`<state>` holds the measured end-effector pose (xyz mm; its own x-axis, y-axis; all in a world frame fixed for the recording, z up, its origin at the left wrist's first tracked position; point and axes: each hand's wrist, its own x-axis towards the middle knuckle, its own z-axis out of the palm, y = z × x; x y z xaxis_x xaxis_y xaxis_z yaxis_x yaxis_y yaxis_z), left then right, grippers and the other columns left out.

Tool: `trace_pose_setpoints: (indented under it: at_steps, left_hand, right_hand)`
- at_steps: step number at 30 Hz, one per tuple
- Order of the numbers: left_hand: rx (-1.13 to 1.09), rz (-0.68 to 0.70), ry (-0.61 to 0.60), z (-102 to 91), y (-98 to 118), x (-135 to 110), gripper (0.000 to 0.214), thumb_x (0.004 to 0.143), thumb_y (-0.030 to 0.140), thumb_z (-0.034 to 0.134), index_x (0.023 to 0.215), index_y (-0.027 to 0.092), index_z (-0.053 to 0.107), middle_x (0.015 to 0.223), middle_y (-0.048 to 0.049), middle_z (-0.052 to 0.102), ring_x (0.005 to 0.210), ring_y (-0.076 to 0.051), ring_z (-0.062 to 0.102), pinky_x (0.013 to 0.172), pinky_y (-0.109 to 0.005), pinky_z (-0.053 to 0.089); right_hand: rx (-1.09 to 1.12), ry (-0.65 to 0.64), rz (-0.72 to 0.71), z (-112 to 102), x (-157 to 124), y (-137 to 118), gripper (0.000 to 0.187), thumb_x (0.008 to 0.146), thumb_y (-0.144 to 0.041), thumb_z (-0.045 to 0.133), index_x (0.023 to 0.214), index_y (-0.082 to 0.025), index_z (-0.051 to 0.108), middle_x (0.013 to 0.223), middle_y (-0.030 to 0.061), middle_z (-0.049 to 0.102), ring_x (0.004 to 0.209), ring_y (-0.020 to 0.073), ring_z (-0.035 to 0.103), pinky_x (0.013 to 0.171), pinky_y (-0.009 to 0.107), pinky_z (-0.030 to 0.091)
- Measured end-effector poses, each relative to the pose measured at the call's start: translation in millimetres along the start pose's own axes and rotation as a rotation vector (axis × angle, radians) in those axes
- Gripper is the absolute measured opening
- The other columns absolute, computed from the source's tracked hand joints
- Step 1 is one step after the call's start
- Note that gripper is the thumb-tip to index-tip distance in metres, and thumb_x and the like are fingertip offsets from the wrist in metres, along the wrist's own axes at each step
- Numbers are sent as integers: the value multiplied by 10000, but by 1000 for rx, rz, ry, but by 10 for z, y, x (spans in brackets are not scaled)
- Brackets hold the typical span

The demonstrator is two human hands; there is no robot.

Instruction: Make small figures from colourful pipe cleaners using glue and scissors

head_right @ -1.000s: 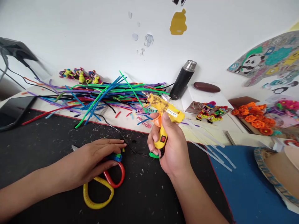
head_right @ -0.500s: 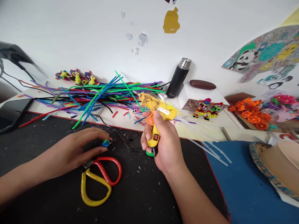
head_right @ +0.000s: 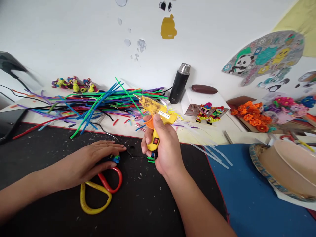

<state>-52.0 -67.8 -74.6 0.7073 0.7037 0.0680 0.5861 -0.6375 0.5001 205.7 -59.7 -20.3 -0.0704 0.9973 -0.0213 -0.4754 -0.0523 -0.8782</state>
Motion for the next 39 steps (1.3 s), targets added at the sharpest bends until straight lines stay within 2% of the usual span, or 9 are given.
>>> trace_pose_setpoints:
  at_steps: [9,13,17,20,23,26,30,36,39]
  left_hand:
    - [92,5,3,-61,-5,43,341,1067,376,576,1377,279,682,1396,-73,748,1309,-276,685,1198,-463,471]
    - [129,-8,-26,-116,7,20,343,1063,382,575,1364,269,694,1410,-87,740,1319,-290,681,1176,-462,493]
    - [151,-57,1,-141,13,-51,319,1060,392,579,1316,254,708,1399,-104,742,1317,-303,675,1141,-461,522]
    - [85,-48,33,-131,109,-60,248,1060,359,579,1248,258,704,1414,-100,729,1346,-287,653,1124,-433,535]
    - [15,29,-25,-89,252,2,178,1046,307,593,1185,250,689,1445,-111,708,1362,-281,642,1133,-431,529]
    - [-15,47,-52,-44,328,83,175,1042,277,589,1190,241,674,1426,-126,716,1364,-286,643,1138,-450,524]
    - [-47,-13,-36,-29,273,90,186,1046,282,583,1200,236,675,1406,-127,726,1321,-274,672,1118,-436,538]
    - [-58,-112,5,-37,147,-79,307,1054,377,592,1320,243,665,1388,-117,729,1283,-248,686,1110,-402,541]
    - [-42,-146,35,-75,104,-166,302,1050,399,592,1292,247,688,1323,-107,753,1235,-247,700,1079,-387,551]
  right_hand:
    - [25,64,-51,-27,15,-29,497,866,-672,778,949,-186,720,535,-81,469,374,77,442,331,190,223]
    - [36,66,-38,-15,8,-7,486,862,-656,785,950,-183,714,535,-79,481,375,83,455,320,188,216]
    - [46,56,-9,0,0,26,488,846,-646,801,948,-177,710,540,-77,494,380,88,473,322,183,225]
    - [54,44,-5,3,0,39,491,848,-650,796,942,-176,707,542,-77,493,386,90,481,327,179,240]
    - [57,28,-8,2,0,40,492,847,-650,796,936,-175,706,541,-76,492,383,88,474,327,176,244]
    - [58,22,-9,1,-3,33,493,841,-650,802,937,-176,703,544,-76,492,384,86,472,330,173,253]
    - [107,8,32,9,-13,53,516,821,-659,816,955,-174,702,547,-82,483,384,82,457,321,168,244]
    - [183,-54,145,33,-42,169,525,837,-667,796,982,-173,696,559,-87,480,394,80,440,318,168,252]
    - [200,-79,162,44,-54,195,549,841,-690,786,993,-171,692,564,-87,478,400,79,439,325,168,250]
